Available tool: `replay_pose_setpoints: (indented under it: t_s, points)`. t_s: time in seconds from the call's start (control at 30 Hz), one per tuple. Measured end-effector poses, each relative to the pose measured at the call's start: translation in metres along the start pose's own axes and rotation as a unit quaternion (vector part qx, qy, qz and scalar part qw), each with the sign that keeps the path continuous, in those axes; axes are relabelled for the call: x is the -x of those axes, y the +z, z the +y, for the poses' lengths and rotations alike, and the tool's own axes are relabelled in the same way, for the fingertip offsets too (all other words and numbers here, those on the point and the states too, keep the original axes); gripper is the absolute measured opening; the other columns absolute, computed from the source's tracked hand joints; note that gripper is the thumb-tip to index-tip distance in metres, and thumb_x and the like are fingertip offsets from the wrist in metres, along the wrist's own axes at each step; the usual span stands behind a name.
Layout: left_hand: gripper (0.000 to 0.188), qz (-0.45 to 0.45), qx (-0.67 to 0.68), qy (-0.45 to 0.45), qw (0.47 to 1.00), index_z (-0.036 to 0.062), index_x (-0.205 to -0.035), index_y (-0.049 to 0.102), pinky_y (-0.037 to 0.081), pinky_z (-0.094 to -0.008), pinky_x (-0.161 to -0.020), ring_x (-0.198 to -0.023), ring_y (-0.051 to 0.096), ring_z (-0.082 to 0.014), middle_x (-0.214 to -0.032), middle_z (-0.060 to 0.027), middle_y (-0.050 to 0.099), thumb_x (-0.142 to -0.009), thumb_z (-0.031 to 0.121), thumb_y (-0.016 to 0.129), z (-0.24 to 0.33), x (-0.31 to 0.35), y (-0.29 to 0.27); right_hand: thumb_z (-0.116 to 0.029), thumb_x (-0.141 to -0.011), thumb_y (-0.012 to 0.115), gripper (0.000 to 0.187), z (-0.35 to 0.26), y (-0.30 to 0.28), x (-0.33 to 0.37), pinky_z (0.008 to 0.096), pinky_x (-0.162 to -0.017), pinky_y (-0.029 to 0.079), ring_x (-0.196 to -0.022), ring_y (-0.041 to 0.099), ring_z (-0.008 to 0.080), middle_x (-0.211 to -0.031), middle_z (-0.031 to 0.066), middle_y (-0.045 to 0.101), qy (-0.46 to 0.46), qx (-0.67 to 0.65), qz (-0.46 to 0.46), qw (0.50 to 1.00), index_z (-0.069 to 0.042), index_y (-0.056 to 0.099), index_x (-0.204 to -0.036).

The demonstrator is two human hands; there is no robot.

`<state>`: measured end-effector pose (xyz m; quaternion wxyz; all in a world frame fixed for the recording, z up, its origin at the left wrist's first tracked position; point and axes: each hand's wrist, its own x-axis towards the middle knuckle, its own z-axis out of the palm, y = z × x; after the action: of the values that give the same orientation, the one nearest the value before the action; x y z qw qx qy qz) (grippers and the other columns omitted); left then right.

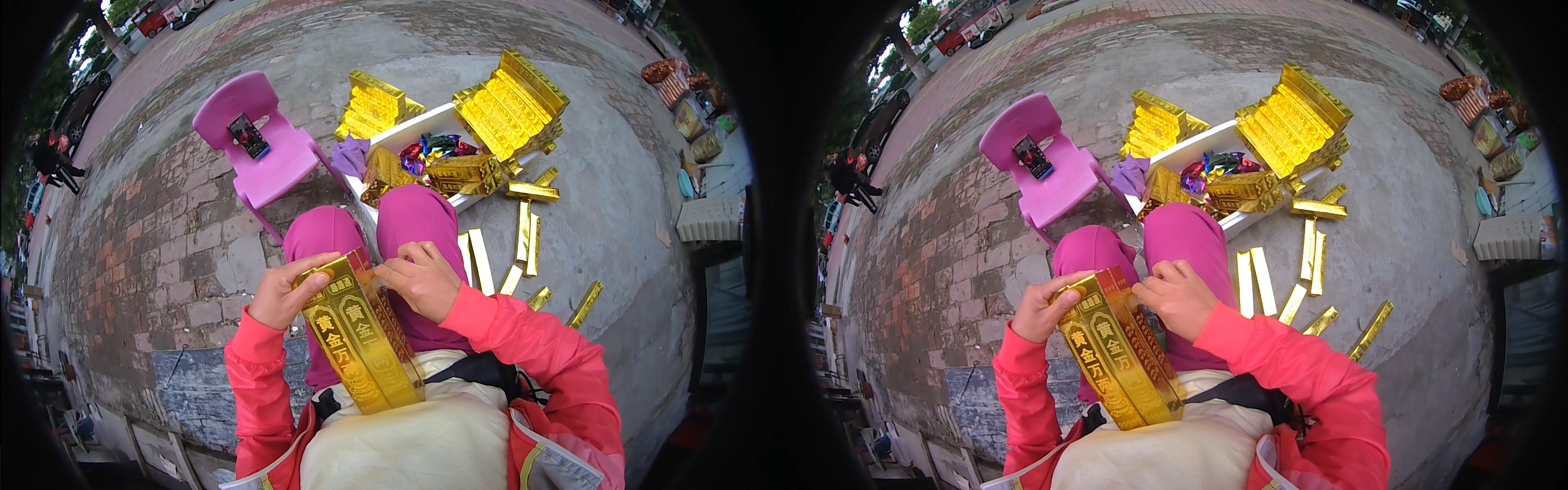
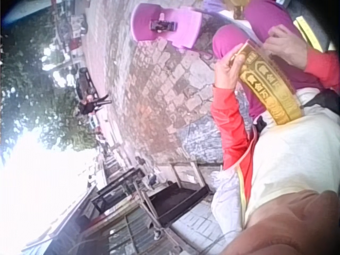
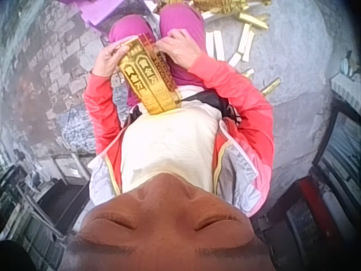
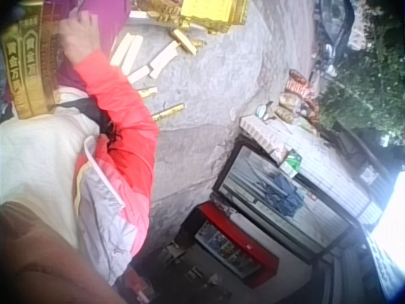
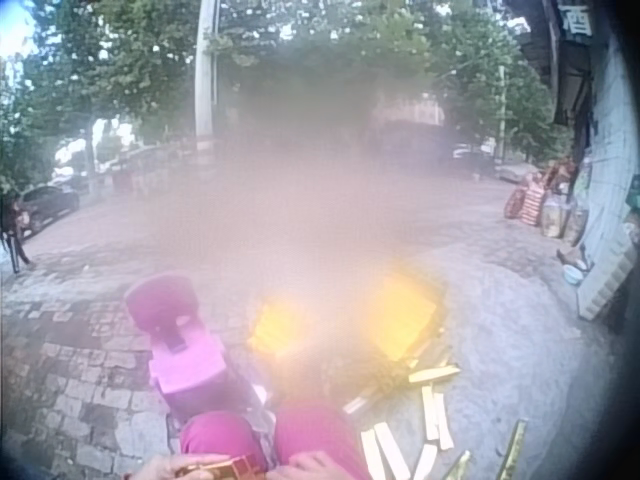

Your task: The person assembles flat gold-colored paper sheets into rectangular bar shapes by folding edges and securing them with clear adhesive tape. They handle multiple bars one at a time, aligning edges and pressing tape to hold the folds, then place the finished bars into a nearby white box.

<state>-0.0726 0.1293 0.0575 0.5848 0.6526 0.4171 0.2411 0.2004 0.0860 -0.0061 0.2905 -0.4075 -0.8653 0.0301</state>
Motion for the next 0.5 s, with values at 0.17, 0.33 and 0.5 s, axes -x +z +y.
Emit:
replay_pose_setpoints:
  t_s: [0.17,0.33,0.5]
  points:
    - [0.034,0.004,0.001,0.000,1.000,-0.0001,-0.134,0.064,0.053,-0.0246,-0.086,-0.099,0.064,-0.0078,-0.112,-0.0048,0.073,-0.103,0.015,0.062,-0.003,0.000,0.000,-0.007,-0.082,0.065,0.048,-0.006,-0.004,-0.004,0.0415,-0.098,0.043,-0.114,0.054,0.0291,-0.116,0.0086,0.064,0.048,-0.067,-0.036,0.996,-0.002,0.061,-0.129]
    - [0.034,0.009,0.029,0.010,0.999,-0.0004,-0.134,0.064,0.053,-0.0250,-0.087,-0.100,0.064,-0.0080,-0.113,-0.0050,0.073,-0.103,0.015,0.061,-0.008,-0.001,0.002,-0.026,-0.099,0.058,0.070,-0.041,-0.029,0.006,0.0467,-0.121,0.025,-0.147,0.029,0.0385,-0.157,0.0236,0.031,0.111,-0.320,-0.022,0.941,0.003,0.028,-0.155]
    - [0.035,0.008,0.010,0.016,1.000,-0.0008,-0.134,0.063,0.053,-0.0251,-0.089,-0.101,0.064,-0.0082,-0.113,-0.0055,0.073,-0.104,0.016,0.061,-0.007,-0.001,0.001,-0.055,-0.105,0.043,0.092,-0.070,-0.016,0.025,0.0466,-0.126,0.010,-0.157,0.003,0.0402,-0.167,0.0286,0.001,0.092,-0.435,-0.091,0.891,0.005,0.001,-0.160]
